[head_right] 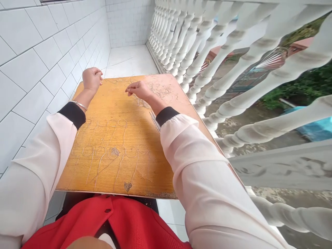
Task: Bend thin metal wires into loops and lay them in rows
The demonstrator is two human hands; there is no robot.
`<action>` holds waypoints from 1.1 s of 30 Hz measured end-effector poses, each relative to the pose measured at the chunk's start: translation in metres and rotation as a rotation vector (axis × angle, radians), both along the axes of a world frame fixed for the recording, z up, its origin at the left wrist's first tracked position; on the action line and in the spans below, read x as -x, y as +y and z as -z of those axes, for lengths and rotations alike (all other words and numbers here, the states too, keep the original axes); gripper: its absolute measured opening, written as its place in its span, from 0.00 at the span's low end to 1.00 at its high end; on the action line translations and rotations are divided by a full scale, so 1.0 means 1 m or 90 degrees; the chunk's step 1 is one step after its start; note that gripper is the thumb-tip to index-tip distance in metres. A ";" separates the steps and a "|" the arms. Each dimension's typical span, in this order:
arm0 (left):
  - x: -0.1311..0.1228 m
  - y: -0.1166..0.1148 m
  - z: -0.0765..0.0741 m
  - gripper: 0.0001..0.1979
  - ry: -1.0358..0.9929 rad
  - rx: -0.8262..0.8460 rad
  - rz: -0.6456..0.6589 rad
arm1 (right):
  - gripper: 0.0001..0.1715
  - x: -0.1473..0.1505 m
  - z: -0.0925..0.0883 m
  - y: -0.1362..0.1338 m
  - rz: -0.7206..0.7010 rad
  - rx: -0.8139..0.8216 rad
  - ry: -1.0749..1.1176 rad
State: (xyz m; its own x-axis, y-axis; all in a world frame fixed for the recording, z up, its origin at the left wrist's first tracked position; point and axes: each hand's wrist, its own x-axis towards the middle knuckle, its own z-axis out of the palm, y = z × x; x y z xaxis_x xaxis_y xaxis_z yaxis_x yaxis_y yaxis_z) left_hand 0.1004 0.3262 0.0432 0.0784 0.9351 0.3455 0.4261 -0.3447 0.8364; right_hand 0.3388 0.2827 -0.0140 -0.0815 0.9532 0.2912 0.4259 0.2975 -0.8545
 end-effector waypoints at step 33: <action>0.041 -0.238 -0.014 0.06 0.075 0.166 0.297 | 0.21 0.077 -0.046 -0.252 -0.029 0.208 0.242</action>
State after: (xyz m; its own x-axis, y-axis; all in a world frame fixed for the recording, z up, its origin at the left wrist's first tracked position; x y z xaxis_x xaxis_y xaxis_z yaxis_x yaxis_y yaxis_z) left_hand 0.0594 0.0886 0.0575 0.5295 0.8454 0.0706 0.3739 -0.3073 0.8751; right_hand 0.2616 0.0305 0.0319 -0.0716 0.9974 -0.0038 0.0587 0.0004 -0.9983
